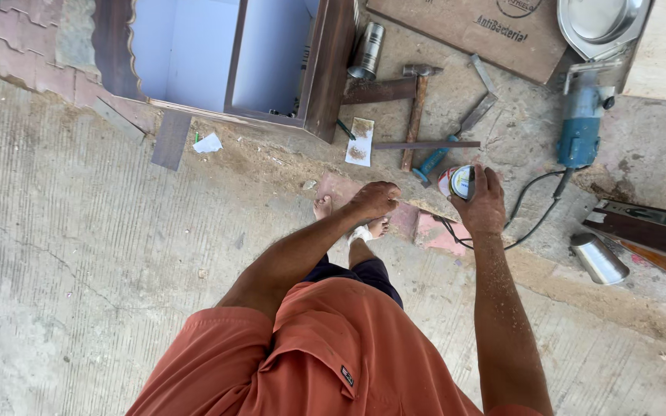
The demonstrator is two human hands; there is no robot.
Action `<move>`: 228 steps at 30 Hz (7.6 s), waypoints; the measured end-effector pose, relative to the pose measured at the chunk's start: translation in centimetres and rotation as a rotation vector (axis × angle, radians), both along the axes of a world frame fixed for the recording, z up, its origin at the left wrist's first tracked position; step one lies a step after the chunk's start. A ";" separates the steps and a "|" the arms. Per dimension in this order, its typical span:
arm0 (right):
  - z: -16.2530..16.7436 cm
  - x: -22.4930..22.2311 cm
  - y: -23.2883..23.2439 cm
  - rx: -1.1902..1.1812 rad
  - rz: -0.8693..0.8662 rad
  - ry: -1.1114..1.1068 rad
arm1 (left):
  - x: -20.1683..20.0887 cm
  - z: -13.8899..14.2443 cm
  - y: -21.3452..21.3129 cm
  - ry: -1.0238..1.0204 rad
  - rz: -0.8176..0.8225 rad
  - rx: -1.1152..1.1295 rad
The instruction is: The person applies a gold-colored finish to the edges of a wooden cabinet using a small brush and a metal file, then uses a handheld electric sander on a separate wooden board. The person repeatedly dips the brush into a small container and applies the finish to the cabinet's edges, then switches to sanding the board with the power tool.
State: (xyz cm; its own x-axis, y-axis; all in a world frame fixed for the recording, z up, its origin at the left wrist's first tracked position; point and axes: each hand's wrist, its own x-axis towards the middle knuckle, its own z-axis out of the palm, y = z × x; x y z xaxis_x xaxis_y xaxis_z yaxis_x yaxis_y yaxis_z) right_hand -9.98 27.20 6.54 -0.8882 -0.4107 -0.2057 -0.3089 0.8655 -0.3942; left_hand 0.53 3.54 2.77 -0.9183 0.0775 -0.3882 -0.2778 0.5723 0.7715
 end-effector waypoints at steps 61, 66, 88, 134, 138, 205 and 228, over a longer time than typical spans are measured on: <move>1.6 -5.6 1.2 0.175 0.255 -0.137 | -8.0 -0.8 10.7 0.144 0.243 -0.253; 0.6 -5.6 3.3 -0.062 0.263 -0.048 | -7.8 -1.6 11.3 0.105 0.280 -0.162; -0.6 -1.5 3.6 -0.091 -0.033 0.004 | -12.5 1.5 12.2 0.187 -0.482 -0.402; -0.9 -3.5 1.2 0.157 0.245 0.061 | -8.6 2.6 10.8 -0.159 1.508 1.069; -0.5 -3.8 0.5 0.150 0.283 0.076 | -7.8 2.2 11.0 -0.234 1.558 1.265; 1.3 -13.6 2.2 -0.025 0.199 -0.575 | -6.5 2.0 11.2 0.603 0.235 -0.118; 0.1 -13.8 2.1 0.022 0.168 -0.660 | -9.1 1.9 12.1 0.369 0.041 -0.442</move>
State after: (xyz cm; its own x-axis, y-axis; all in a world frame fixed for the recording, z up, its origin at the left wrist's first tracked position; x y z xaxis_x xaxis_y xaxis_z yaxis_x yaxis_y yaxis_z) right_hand -23.82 29.30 6.62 -0.4984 -0.5215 -0.6926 -0.1403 0.8368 -0.5292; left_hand -8.61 15.63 4.67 -0.9979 -0.0581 -0.0289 -0.0647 0.8567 0.5118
